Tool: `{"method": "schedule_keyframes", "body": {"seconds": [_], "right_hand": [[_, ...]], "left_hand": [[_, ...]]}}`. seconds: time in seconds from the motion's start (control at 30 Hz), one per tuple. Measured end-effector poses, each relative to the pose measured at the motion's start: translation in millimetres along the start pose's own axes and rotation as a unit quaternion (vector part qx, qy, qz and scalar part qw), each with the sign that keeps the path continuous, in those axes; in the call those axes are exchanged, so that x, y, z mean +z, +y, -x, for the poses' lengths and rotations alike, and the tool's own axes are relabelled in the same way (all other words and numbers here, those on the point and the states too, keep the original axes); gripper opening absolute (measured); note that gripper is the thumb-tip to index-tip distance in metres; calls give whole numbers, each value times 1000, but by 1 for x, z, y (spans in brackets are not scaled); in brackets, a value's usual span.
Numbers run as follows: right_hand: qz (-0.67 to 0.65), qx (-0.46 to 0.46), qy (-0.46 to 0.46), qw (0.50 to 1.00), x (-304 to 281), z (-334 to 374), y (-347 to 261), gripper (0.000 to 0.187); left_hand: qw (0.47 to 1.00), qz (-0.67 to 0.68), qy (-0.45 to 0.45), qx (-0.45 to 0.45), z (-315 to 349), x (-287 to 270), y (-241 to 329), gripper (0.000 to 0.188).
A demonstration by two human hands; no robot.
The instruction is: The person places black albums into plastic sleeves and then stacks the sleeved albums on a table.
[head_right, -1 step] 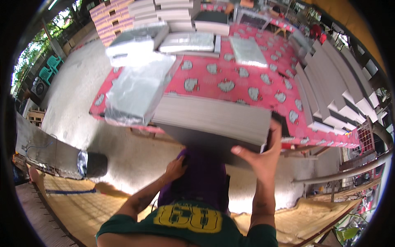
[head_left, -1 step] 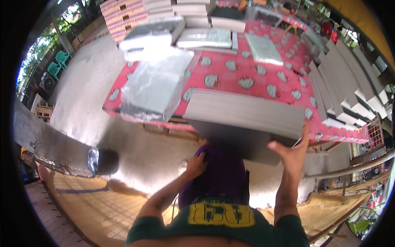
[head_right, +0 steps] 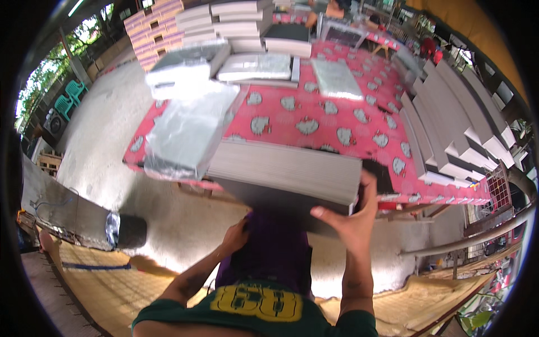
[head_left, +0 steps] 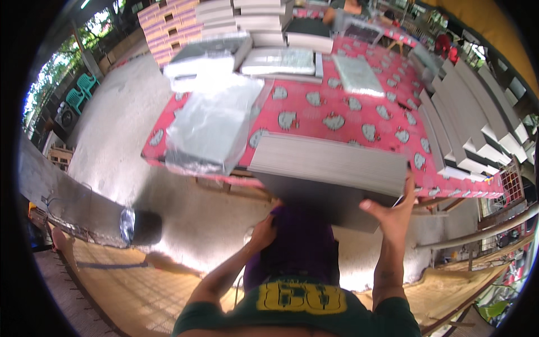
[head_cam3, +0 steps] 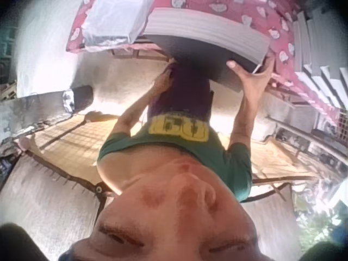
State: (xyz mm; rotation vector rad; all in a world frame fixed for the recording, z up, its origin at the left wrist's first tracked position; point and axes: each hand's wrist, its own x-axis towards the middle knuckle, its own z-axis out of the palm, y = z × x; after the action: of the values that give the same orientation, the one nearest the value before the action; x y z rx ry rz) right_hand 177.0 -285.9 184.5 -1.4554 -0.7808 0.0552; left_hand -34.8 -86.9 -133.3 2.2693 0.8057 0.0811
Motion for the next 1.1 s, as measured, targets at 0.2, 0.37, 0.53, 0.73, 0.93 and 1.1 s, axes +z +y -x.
{"method": "schedule_keyframes", "body": {"seconds": [0.2, 0.37, 0.53, 0.73, 0.93, 1.1], "right_hand": [[-70, 5, -44, 997, 10, -4, 35, 78], [-142, 52, -54, 987, 26, -8, 77, 75], [-252, 110, 8, 961, 19, -7, 119, 69], [-258, 136, 14, 956, 18, -18, 145, 65], [-256, 176, -6, 951, 15, -35, 160, 66], [-130, 143, -42, 980, 7, -30, 155, 68]], "left_hand": [[999, -39, -17, 11, 22, -79, -10, 90], [845, 522, -81, 82, -37, -97, 49, 70], [821, 560, 19, 106, -57, -102, 81, 58], [854, 502, 113, 79, -62, -71, 78, 59], [836, 514, 185, 53, -59, -57, 84, 61], [940, 230, 241, 79, -52, -94, 54, 39]]}}
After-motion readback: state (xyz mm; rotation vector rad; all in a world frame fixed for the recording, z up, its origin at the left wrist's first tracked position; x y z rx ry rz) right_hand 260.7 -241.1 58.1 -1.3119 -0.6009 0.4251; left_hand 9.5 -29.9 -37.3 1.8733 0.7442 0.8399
